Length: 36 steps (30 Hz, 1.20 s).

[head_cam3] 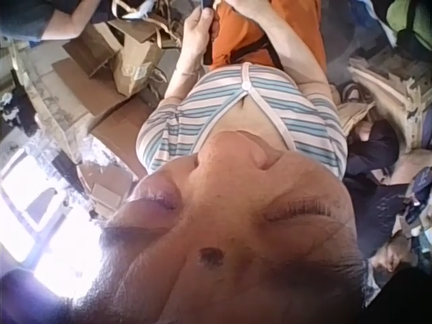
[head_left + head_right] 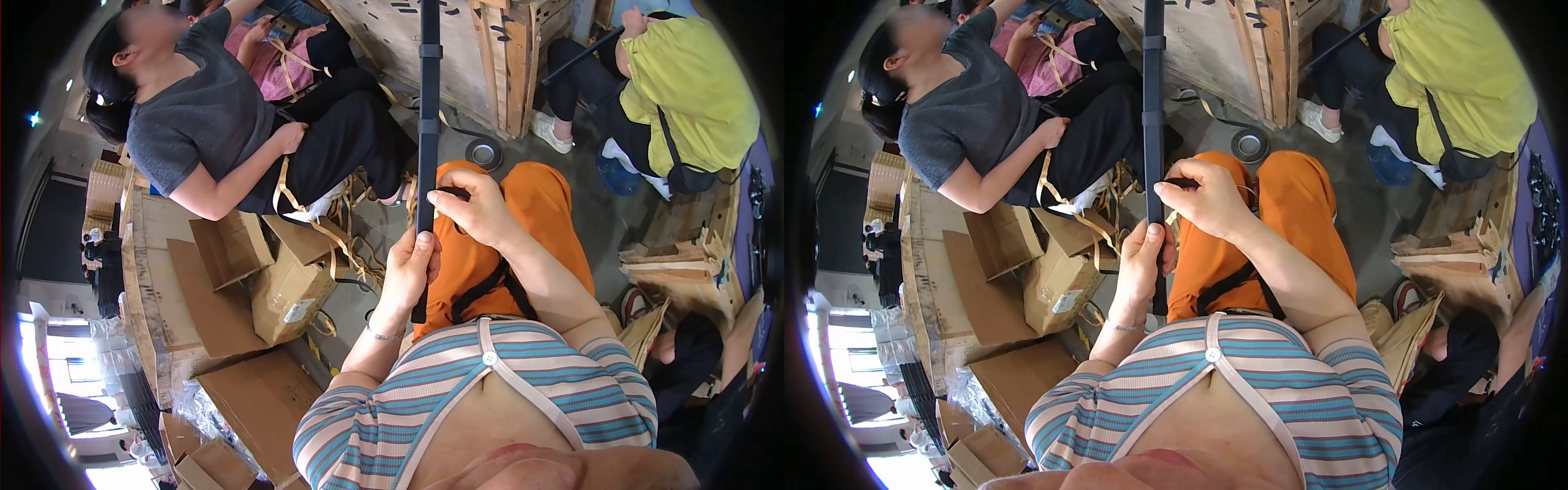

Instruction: Applying small pieces of tan tape to long black rods in a workshop environment.

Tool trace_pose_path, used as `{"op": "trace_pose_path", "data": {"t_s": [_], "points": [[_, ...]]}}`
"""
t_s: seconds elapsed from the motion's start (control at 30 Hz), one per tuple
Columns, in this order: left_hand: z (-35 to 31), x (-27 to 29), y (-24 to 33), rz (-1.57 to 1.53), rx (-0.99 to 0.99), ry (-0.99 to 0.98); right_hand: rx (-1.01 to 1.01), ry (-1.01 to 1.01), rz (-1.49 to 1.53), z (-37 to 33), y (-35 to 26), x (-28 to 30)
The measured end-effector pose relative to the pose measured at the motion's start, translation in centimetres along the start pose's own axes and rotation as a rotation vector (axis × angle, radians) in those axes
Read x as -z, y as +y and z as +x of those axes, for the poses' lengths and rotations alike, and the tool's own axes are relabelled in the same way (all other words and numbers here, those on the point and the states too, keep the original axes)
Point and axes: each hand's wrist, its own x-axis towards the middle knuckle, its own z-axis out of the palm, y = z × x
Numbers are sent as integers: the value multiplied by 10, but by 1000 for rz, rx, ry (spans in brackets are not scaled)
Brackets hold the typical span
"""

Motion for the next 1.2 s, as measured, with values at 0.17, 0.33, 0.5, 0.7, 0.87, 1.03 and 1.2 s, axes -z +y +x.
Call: {"op": "trace_pose_path", "data": {"t_s": [0.17, 0.33, 0.5, 0.7, 0.87, 1.03, 1.2], "points": [[3, -1, -2, -95, 19, -7, 58, 11, 8, 2, 2, -2], [7, 2, 3, -169, -61, -36, 193, -71, 100, 4, 4, 0], [3, -1, 15, 23, -159, 45, 294, -27, -139, -2, -17, 12], [-1, -1, 21, -16, -240, 69, 360, 39, -294, -7, -23, 14], [-4, 8, 25, -163, -306, -88, 336, 15, -224, -12, -36, 14], [-6, 4, 31, -300, -310, -161, 372, 20, -216, -14, -38, 17], [-6, 5, 37, -452, -256, -263, 375, 23, -202, -14, -38, 17]]}}
